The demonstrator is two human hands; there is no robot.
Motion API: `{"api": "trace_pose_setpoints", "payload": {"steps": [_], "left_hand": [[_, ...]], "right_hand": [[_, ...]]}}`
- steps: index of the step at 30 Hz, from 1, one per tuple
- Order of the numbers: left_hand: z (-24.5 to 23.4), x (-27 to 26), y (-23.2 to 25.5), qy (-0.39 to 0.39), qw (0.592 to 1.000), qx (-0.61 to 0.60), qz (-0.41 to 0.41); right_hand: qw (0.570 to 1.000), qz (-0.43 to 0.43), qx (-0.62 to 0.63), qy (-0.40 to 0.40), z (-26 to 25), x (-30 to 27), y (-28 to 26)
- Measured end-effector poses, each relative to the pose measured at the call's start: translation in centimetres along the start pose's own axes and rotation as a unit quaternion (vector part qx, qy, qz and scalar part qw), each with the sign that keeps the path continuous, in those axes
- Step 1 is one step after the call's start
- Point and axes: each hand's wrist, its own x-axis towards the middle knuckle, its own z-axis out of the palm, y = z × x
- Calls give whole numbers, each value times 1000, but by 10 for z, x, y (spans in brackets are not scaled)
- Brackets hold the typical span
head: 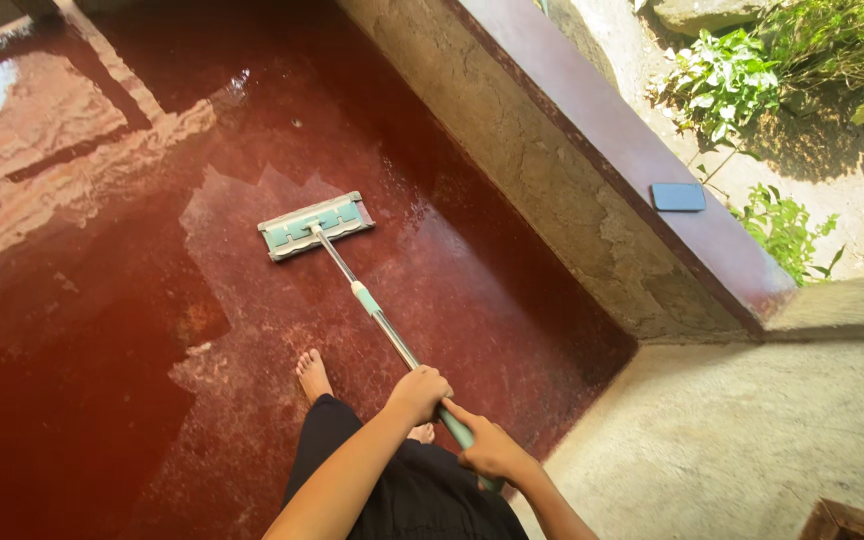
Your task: The person mops a red painted floor using a flat mop and a bucket. They repeatedly dip the mop into the bucket to wet it and then scrub the floor in a systematic manner, covering the area near the wall and moving towards the doorway.
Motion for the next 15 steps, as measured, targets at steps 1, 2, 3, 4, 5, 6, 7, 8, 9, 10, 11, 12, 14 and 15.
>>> {"api": "trace_pose_setpoints", "payload": {"steps": [1,2,3,4,5,6,7,8,9,10,11,12,14,15], "left_hand": [[-10,-3,-20,7,1000,21,-15],[-23,-7,-40,12,999,0,-40],[-39,-14,-57,17,997,-21,-66],[-56,-19,-71,22,995,-42,-93],[-73,-25,-83,52,992,-45,-102],[-91,-32,-95,83,989,-48,-110],[-109,-39,-108,114,985,-47,-119],[-125,-48,-119,92,980,-88,-152],[-140,-55,-129,73,972,-126,-184],[-154,-64,-142,54,961,-164,-216],[-163,-75,-153,72,959,-164,-220],[-170,-87,-164,89,956,-165,-224],[-187,-101,-188,99,945,-182,-252],[-194,-111,-196,87,936,-201,-277]], "right_hand": [[1000,30,8,-4,1,19,-15],[998,59,16,-8,2,34,-30],[999,32,9,-3,-2,50,-44],[1000,4,3,3,-8,68,-61],[1000,-25,-5,6,-10,81,-78],[1000,2,19,0,-12,91,-93],[999,26,42,-7,-17,105,-114],[997,50,65,-14,-20,118,-134],[997,37,71,-10,-23,129,-154],[997,24,77,-6,-26,140,-173],[997,15,81,-3,-26,151,-190],[995,22,92,-6,-23,163,-207],[993,34,109,-10,-25,191,-241],[993,39,112,-9,-23,205,-257]]}}
